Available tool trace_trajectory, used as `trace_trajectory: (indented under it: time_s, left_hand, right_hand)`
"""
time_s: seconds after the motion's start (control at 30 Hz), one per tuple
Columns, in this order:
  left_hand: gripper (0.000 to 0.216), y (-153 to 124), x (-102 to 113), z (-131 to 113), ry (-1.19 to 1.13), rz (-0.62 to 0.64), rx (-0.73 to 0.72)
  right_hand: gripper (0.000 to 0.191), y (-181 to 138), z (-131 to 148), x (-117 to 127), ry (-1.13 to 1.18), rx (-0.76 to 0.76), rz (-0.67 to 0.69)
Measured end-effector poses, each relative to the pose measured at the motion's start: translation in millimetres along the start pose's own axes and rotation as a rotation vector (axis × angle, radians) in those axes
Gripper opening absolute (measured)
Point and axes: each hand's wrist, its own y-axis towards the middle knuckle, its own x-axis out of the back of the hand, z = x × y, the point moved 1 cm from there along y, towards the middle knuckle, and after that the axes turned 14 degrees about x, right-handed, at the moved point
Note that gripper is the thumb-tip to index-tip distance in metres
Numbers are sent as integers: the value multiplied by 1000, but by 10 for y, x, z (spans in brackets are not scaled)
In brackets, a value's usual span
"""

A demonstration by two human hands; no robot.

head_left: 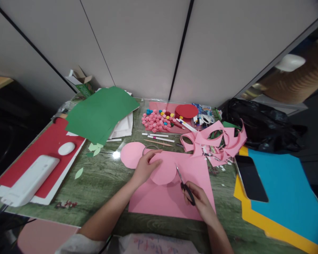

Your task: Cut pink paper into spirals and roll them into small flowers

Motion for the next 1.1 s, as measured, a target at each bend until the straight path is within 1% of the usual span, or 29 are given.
trace_trajectory:
  time_s: [0.13,0.2,0.4,0.63,0.83,1.1]
  left_hand:
    - [48,14,-10,41,-48,42,35]
    - [51,17,-11,56,-54,63,38]
    - [47,14,-14,67,-64,87,6]
    - [46,-7,-11,37,-14,137,3]
    - [46,-12,0,-10,11,120,-7]
    - [47,-5,8,-12,14,91,-13]
  right_hand:
    - [31,-7,-47,23,7,28,-38]
    - [30,-12,-68,34,25,40,-61]
    - [29,-27,-89,37,74,44,-69]
    - [31,-40,-73,36,73,29,-61]
    - [32,-28,-60,31,56,37,-46]
    - [34,-22,-40,29,33,34,-31]
